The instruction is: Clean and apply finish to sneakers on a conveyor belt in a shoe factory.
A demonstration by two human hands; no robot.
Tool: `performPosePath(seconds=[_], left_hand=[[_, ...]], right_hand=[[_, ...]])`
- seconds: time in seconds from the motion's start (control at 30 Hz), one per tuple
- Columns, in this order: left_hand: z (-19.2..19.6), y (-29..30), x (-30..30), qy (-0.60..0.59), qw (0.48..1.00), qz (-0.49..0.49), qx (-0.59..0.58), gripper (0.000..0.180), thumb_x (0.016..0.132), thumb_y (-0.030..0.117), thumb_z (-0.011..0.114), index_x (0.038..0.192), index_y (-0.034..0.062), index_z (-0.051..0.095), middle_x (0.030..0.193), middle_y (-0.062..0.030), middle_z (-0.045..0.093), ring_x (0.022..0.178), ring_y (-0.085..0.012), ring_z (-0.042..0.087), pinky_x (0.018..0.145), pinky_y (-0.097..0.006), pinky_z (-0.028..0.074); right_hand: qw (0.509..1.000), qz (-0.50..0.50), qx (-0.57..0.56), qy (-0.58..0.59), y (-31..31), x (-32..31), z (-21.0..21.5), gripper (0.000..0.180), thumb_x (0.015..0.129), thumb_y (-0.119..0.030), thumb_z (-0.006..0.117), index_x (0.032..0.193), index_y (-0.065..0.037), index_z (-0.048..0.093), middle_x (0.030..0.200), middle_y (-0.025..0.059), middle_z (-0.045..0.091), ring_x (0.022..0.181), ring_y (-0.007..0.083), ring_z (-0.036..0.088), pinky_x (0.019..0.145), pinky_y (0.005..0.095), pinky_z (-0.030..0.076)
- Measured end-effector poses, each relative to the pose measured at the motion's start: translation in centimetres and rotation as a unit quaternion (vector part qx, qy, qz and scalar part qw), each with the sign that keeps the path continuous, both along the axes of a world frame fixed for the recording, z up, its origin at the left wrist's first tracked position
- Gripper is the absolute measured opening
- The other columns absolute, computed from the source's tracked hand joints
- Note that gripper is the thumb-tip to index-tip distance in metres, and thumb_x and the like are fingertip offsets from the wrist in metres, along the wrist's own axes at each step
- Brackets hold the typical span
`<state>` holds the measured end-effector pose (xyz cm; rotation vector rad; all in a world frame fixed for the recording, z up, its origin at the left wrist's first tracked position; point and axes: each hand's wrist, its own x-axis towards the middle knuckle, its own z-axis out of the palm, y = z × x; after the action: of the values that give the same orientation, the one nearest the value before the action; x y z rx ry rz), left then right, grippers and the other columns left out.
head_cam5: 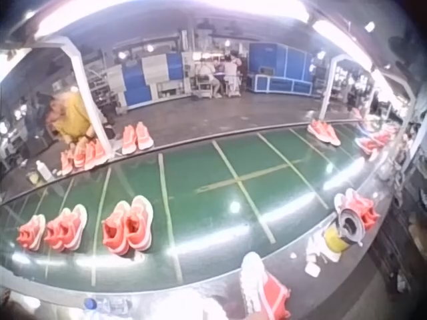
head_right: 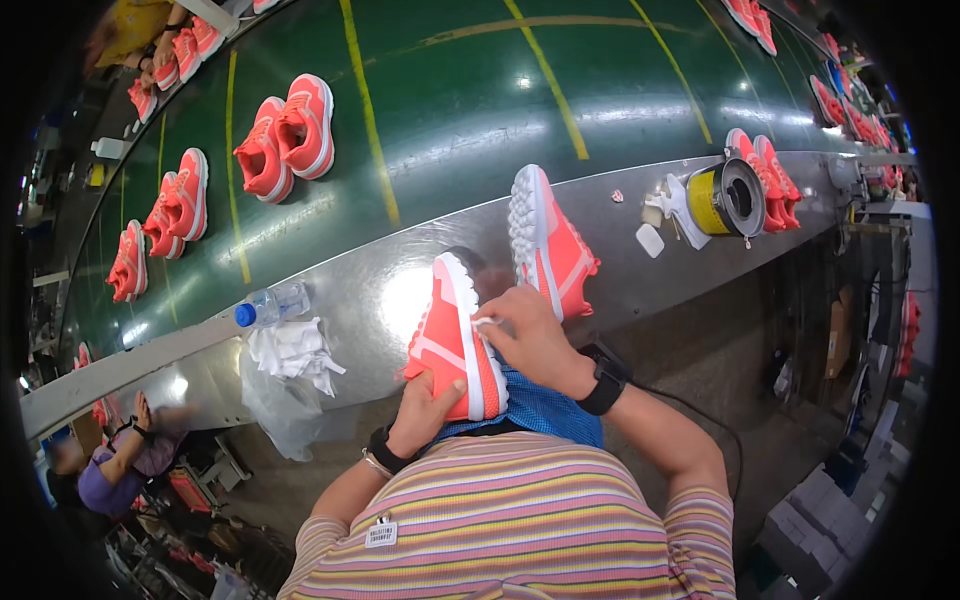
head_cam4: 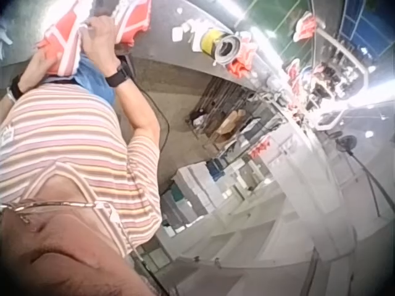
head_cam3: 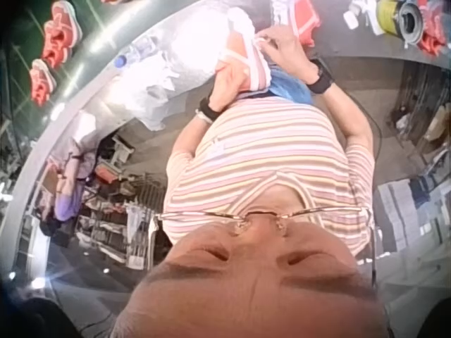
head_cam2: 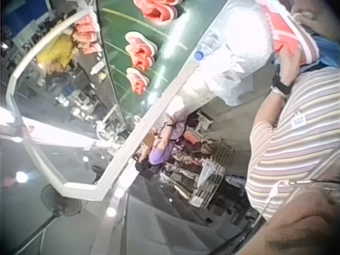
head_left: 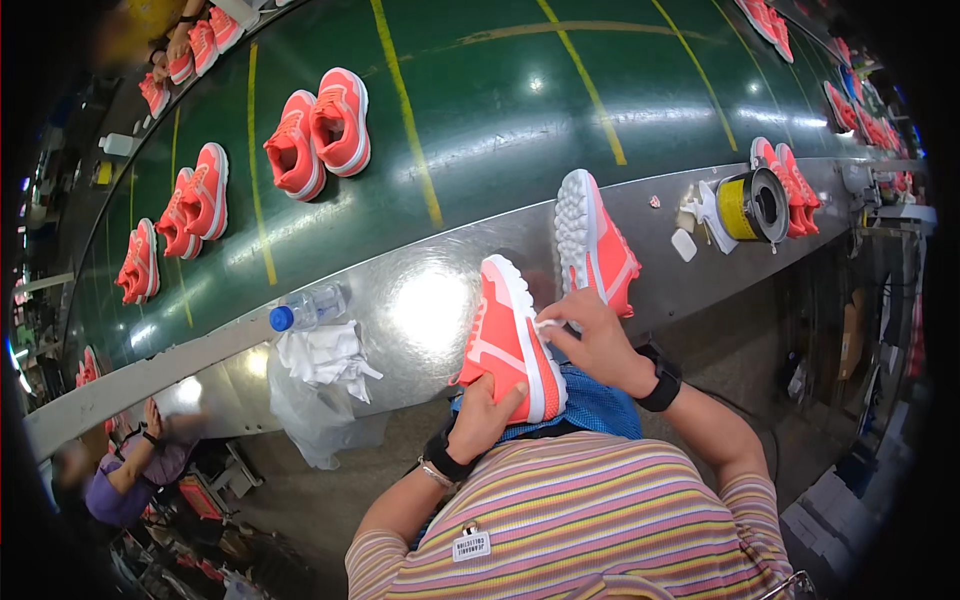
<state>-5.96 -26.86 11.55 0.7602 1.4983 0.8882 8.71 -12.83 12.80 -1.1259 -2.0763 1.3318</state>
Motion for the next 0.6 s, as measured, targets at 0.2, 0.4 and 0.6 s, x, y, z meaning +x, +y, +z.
performPosePath(seconds=[0.2, 0.4, 0.6], left_hand=[[-0.7, -0.7, 0.6, -0.043, 0.999, 0.023, -0.001, 0.024, 0.084, 0.018, 0.060, 0.090, -0.0043, 0.055, 0.085, -0.0140, 0.063, 0.079, -0.0151, 0.059, 0.071, -0.030, 0.047], [0.0, -0.6, 0.4, 0.007, 1.000, -0.004, 0.005, 0.022, 0.084, 0.017, 0.061, 0.091, -0.0038, 0.056, 0.085, -0.0129, 0.063, 0.079, -0.0151, 0.059, 0.072, -0.029, 0.047], [1.6, 2.1, -0.5, 0.064, 0.992, 0.058, 0.097, 0.021, 0.085, 0.016, 0.060, 0.092, -0.0034, 0.055, 0.082, -0.0129, 0.063, 0.076, -0.0154, 0.059, 0.069, -0.029, 0.046]], right_hand=[[0.983, 0.153, 0.083, -0.061, -1.8, 0.6, 0.0, 0.010, 0.074, -0.008, 0.064, 0.083, -0.005, 0.061, 0.079, 0.0077, 0.049, 0.082, 0.0250, 0.046, 0.075, 0.0359, 0.036], [0.968, 0.235, 0.060, -0.067, -2.0, 1.5, 3.6, 0.008, 0.075, -0.009, 0.063, 0.082, -0.005, 0.062, 0.078, 0.0068, 0.049, 0.082, 0.0239, 0.047, 0.074, 0.0357, 0.037], [0.989, 0.026, -0.137, 0.037, 0.3, 2.5, 4.9, 0.009, 0.080, -0.005, 0.061, 0.088, -0.003, 0.063, 0.084, 0.0058, 0.059, 0.078, 0.0140, 0.056, 0.073, 0.0260, 0.044]])
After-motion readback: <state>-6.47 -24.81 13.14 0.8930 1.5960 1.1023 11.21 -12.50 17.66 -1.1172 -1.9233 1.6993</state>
